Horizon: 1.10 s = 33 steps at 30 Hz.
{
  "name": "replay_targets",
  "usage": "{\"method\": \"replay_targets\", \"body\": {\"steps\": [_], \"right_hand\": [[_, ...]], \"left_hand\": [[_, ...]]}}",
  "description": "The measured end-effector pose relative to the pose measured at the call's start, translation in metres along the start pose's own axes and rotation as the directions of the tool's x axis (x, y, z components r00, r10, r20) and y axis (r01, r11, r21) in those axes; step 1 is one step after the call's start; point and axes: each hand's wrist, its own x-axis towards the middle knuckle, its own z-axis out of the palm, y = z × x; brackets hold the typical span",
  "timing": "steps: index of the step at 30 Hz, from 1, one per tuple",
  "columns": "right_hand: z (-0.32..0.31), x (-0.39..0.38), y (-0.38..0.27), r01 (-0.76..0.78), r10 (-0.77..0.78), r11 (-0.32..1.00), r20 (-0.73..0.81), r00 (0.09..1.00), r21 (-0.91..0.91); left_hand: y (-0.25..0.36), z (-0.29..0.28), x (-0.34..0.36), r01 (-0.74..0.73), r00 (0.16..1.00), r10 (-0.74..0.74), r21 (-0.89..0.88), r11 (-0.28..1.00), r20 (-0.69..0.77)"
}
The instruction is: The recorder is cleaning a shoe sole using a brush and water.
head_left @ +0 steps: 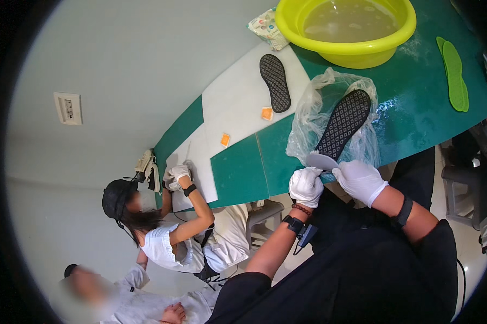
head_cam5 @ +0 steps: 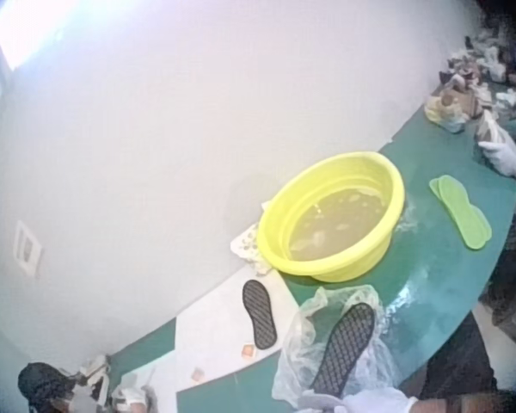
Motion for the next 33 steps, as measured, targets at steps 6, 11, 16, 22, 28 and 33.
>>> {"method": "replay_targets", "body": {"steps": [6, 11, 16, 22, 28, 33], "right_hand": [[-0.009, 0.007, -0.003, -0.048, 0.058, 0.991, 0.081, 0.995, -0.122], [-0.038, 0.023, 0.001, -0.097, 0.117, 0.978, 0.099, 0.988, -0.186], [-0.072, 0.052, 0.036, -0.256, 0.237, 0.958, -0.147, 0.960, -0.129], [-0.034, 0.029, 0.003, -0.128, 0.137, 0.989, 0.129, 0.982, -0.078], [-0.025, 0.017, -0.009, -0.145, 0.152, 0.988, 0.199, 0.968, -0.050], [-0.090, 0.051, 0.054, -0.234, 0.190, 0.932, -0.178, 0.966, -0.277]], "left_hand": [[0.003, 0.000, -0.001, 0.041, 0.999, -0.041, -0.005, 0.999, 0.005], [0.000, -0.001, 0.003, 0.031, 0.999, -0.031, -0.048, 0.998, -0.005], [0.002, -0.001, 0.006, 0.033, 0.999, -0.033, -0.022, 0.999, -0.014], [0.001, 0.001, 0.000, 0.034, 0.999, -0.034, -0.007, 0.999, -0.021], [-0.001, 0.001, -0.004, 0.047, 0.998, -0.049, 0.040, 0.998, 0.050], [0.001, -0.001, 0.005, 0.008, 0.999, -0.010, 0.053, 0.999, 0.033]]}}
